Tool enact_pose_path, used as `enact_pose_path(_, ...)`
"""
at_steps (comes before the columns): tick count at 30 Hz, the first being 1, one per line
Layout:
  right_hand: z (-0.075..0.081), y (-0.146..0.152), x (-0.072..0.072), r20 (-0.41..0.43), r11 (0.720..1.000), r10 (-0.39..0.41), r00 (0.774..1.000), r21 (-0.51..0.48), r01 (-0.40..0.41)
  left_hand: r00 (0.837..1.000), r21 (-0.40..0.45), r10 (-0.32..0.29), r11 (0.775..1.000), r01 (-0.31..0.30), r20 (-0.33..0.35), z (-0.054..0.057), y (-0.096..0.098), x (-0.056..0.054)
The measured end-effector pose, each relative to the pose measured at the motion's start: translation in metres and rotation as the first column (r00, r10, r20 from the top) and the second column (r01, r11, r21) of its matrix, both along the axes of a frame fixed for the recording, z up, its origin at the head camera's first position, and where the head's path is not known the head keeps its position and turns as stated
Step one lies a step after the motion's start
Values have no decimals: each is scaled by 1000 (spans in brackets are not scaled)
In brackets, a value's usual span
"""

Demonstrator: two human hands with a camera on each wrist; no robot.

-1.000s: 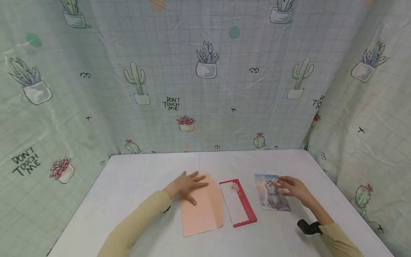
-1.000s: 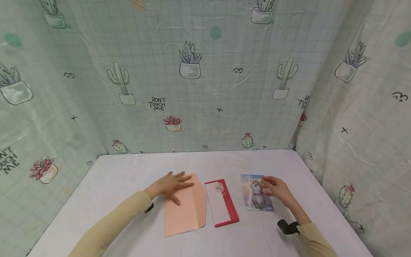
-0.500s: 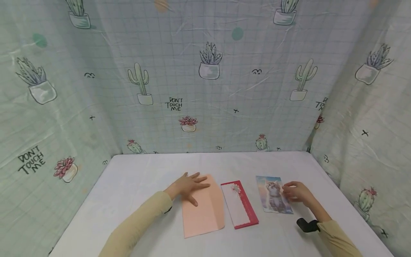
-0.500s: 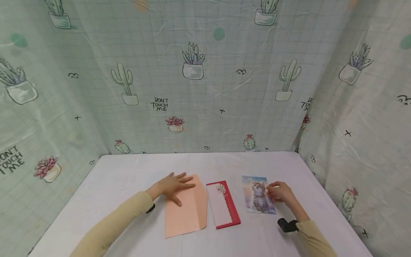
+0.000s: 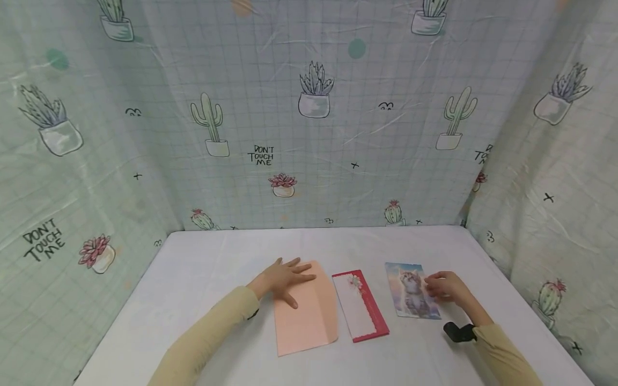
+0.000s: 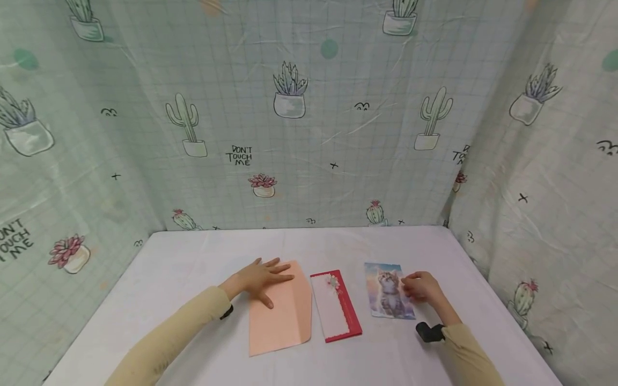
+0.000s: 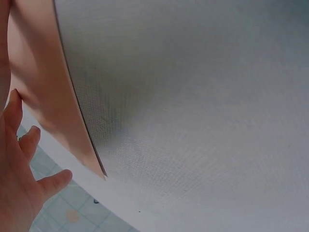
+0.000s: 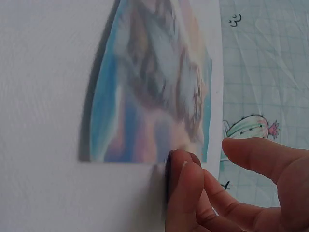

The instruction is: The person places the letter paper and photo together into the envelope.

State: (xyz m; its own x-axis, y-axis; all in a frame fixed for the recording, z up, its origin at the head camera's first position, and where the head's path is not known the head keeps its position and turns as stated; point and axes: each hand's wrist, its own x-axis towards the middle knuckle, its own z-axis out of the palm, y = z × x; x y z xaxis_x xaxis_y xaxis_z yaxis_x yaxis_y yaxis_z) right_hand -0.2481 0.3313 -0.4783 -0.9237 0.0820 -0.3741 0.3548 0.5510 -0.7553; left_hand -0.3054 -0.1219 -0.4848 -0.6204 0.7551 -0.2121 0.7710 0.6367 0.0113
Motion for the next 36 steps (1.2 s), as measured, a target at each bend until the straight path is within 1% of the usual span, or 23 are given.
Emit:
enact_pose_path(3,1,3,0,19,999,-27,999,22,26,1000,3,3,1000,-3,7,0,0,0)
enact_pose_path(6,1,5,0,18,998,-51,999,27,50,1000,2,2,1000,-2,8,-1,0,-1)
enact_pose_path(8,0,6,1,4,998,-61,998,25,60,1000,4,-3,1000,3,5,-2,0,-1)
enact_pose_path(11,-3,5,0,-29,997,-64,998,48,65,1000,7,-6,1000,6,4,-2,1,-1)
enact_pose_path(13,-5,3,0,-52,994,-65,997,85,69,1000,4,-5,1000,5,3,-2,1,-1)
enact_pose_path(15,-6,0,-1,-68,987,-62,996,142,71,1000,-1,-2,1000,2,2,-2,1,-1)
enact_pose_path(20,-3,-6,-2,-95,958,-52,994,278,76,1000,-5,-2,1000,2,-2,-2,1,-1)
enact_pose_path(22,-3,-7,-3,-120,946,-39,992,315,76,1000,-7,-1,1000,1,-1,-2,0,-1)
enact_pose_path(26,-3,-8,-3,-163,933,-5,987,355,63,1000,0,11,1000,-11,7,-2,0,-1)
enact_pose_path(29,-5,-7,-4,-156,933,2,988,357,55,1000,10,7,1000,-7,11,-2,-1,-1)
enact_pose_path(36,-7,0,-6,-95,958,-43,995,280,68,1000,14,-12,1000,12,6,-3,0,-1)
